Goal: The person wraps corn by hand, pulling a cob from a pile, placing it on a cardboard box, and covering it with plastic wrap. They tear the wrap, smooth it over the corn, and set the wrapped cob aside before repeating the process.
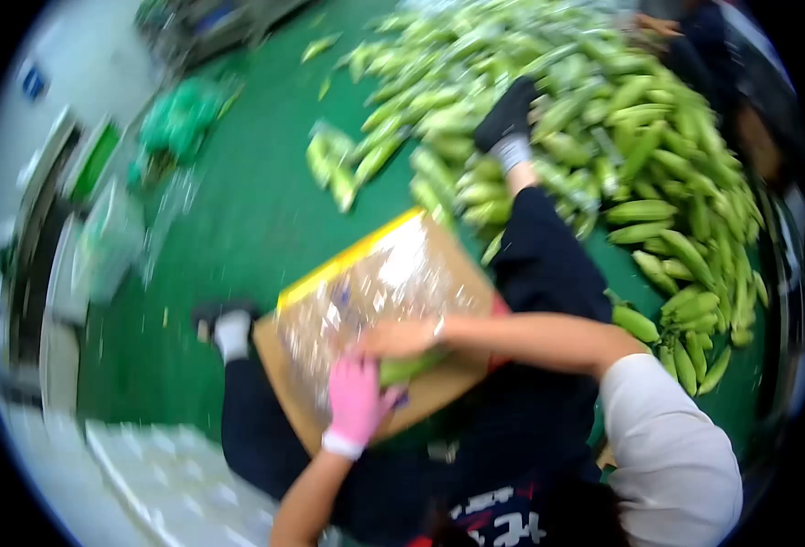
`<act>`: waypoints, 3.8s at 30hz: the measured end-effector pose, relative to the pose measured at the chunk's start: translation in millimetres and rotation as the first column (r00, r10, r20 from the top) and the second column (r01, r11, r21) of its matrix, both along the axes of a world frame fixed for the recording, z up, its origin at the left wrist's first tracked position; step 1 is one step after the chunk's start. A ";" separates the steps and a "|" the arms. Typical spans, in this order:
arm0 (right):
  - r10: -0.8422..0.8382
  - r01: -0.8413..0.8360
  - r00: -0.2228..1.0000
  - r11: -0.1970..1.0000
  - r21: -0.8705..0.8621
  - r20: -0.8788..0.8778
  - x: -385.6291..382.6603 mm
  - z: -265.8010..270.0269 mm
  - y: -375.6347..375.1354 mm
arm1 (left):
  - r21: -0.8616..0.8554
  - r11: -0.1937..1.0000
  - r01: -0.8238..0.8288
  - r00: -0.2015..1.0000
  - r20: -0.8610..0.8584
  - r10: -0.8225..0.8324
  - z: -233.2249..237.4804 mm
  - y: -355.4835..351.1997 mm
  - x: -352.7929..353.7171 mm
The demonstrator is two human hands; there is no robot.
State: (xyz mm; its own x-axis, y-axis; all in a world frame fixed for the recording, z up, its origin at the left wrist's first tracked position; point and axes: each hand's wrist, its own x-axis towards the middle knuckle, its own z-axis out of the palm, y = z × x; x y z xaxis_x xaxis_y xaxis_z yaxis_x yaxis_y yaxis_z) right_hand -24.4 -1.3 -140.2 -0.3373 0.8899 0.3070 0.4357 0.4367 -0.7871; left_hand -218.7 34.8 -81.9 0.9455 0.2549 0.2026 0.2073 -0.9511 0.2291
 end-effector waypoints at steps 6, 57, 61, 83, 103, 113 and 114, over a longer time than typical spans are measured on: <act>0.164 -0.206 0.978 0.775 -0.597 -0.125 10.4 48.0 -15.7 | -0.114 0.955 0.273 0.931 0.279 -0.233 30.2 -11.9 18.1; -0.525 0.984 0.166 0.137 -0.111 0.835 285.5 -41.7 -433.5 | -0.706 0.495 -0.507 0.676 0.031 0.736 53.9 -13.5 -15.6; -0.198 0.897 0.404 -0.106 -0.429 0.893 176.0 -88.2 -465.9 | -0.753 0.415 -0.511 0.708 -0.095 0.700 22.8 17.3 -59.0; -0.774 0.504 0.261 0.618 -0.603 -0.576 -37.1 52.9 -99.8 | -0.791 0.129 -0.598 0.698 -0.434 0.570 18.9 1.8 -88.2; -0.892 0.869 0.412 0.446 0.217 0.185 36.8 62.1 -190.9 | -0.155 0.987 0.050 0.980 -0.183 -0.079 23.9 23.0 -1.9; -0.685 0.681 0.676 0.721 0.126 0.270 -68.2 69.7 -161.9 | -0.399 0.916 0.041 0.867 -0.442 -0.231 42.5 -28.1 -34.2; -0.720 0.738 0.642 0.673 0.044 0.264 -61.9 58.2 -146.3 | -0.249 0.968 0.015 0.928 -0.358 -0.107 46.1 -27.2 -31.9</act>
State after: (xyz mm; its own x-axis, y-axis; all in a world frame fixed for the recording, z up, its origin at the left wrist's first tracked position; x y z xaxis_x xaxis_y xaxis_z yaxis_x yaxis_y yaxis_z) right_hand -86.3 -147.6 -82.1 0.3761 0.8935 0.2455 0.7665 -0.1511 -0.6242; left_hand -250.6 7.6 -35.7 0.9566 0.1916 -0.2196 0.2632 -0.8917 0.3683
